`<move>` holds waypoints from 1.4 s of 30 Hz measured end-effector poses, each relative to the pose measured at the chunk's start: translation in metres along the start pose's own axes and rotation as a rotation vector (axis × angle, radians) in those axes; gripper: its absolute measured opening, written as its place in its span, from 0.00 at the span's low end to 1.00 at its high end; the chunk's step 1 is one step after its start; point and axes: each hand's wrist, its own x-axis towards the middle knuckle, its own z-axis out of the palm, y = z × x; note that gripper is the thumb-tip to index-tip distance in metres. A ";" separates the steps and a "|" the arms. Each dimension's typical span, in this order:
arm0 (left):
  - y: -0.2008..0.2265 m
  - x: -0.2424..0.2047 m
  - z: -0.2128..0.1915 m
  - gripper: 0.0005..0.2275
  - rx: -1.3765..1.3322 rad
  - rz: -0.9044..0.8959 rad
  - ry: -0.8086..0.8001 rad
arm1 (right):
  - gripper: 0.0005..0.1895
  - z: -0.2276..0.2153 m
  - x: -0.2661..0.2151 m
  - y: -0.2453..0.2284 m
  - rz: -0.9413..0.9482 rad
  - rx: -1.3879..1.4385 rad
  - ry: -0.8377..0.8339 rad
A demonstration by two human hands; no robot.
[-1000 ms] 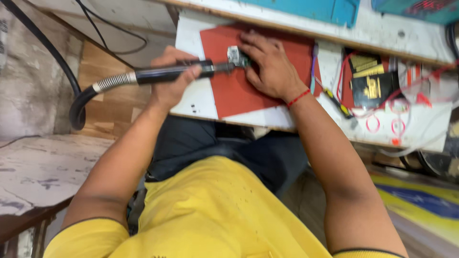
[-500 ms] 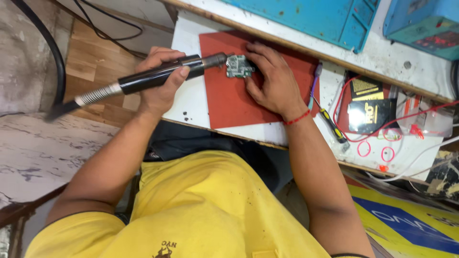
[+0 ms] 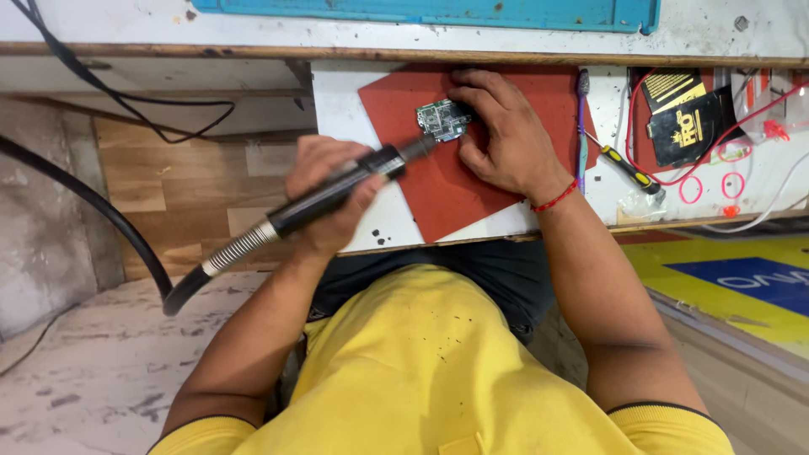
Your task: The person uses a hot air gun to apply heat to a small green circuit board placed on a red mat. They hold the board steady with their left hand while directing the hot air nozzle with their right hand, focusing on specific components. The person briefly picks up a purple toothbrush and a screwdriver before returning to the heating process.
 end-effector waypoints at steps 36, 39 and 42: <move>0.032 0.108 0.040 0.08 0.038 0.184 -0.164 | 0.29 0.014 -0.033 -0.025 0.213 -0.050 0.263; 0.032 0.113 0.039 0.06 0.147 0.135 -0.149 | 0.26 0.013 -0.034 -0.022 0.222 -0.061 0.284; 0.039 0.096 0.038 0.08 0.101 0.152 -0.385 | 0.28 0.012 -0.036 -0.022 0.227 -0.044 0.232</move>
